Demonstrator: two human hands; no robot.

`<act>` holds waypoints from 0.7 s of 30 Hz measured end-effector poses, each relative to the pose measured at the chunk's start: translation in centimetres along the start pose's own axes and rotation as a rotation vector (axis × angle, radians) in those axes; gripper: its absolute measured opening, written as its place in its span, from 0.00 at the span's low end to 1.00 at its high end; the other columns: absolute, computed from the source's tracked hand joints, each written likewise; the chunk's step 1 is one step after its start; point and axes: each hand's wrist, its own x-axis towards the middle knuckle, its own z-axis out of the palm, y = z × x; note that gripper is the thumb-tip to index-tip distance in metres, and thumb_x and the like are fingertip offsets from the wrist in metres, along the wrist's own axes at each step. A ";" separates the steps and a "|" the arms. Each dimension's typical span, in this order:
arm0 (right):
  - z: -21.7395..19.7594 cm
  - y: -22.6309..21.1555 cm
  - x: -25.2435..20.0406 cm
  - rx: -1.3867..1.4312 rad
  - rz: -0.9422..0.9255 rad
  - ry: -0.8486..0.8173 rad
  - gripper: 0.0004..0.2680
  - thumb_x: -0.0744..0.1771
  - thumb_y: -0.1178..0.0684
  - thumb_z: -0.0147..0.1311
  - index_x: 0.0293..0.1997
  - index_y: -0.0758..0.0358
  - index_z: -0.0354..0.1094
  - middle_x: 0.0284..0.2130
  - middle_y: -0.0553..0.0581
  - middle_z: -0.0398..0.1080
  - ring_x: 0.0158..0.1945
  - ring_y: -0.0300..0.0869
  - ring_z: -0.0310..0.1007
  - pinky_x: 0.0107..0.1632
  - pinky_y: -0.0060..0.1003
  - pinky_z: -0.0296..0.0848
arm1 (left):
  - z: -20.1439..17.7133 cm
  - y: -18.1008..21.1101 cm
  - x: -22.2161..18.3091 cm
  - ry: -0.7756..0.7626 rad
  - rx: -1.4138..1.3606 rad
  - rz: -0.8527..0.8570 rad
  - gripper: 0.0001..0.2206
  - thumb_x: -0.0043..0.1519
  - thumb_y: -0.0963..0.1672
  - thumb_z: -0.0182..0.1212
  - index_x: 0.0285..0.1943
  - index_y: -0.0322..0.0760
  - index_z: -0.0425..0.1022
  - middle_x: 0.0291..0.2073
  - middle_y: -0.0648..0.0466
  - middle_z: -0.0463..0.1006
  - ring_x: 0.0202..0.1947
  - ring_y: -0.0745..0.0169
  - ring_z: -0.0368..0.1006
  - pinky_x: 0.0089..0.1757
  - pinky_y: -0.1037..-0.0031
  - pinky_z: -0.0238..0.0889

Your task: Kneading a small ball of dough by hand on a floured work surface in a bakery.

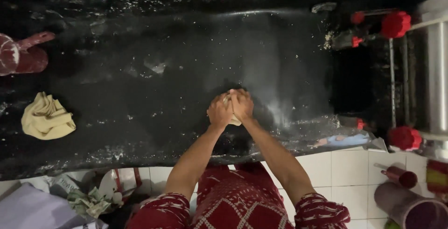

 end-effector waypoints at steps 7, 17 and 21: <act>0.5 -0.4 1.8 0.062 0.072 0.001 0.20 0.71 0.33 0.38 0.43 0.52 0.78 0.44 0.56 0.76 0.53 0.56 0.73 0.60 0.56 0.71 | 2.6 -2.5 2.3 -0.052 0.042 -0.127 0.12 0.62 0.53 0.51 0.39 0.49 0.75 0.28 0.53 0.76 0.33 0.46 0.79 0.37 0.53 0.74; 2.2 -0.1 5.4 0.009 0.197 0.095 0.24 0.70 0.30 0.36 0.38 0.58 0.78 0.35 0.64 0.78 0.45 0.60 0.78 0.51 0.56 0.74 | 5.1 -4.5 5.8 -0.161 0.319 -0.080 0.17 0.63 0.50 0.41 0.30 0.42 0.74 0.22 0.51 0.78 0.30 0.44 0.81 0.33 0.53 0.74; 1.0 -0.8 4.9 0.105 0.219 0.050 0.23 0.69 0.31 0.35 0.46 0.56 0.78 0.39 0.66 0.79 0.49 0.62 0.77 0.54 0.57 0.73 | 3.8 -3.8 6.1 -0.036 0.235 -0.015 0.21 0.64 0.54 0.40 0.27 0.42 0.74 0.19 0.50 0.76 0.26 0.48 0.80 0.31 0.60 0.75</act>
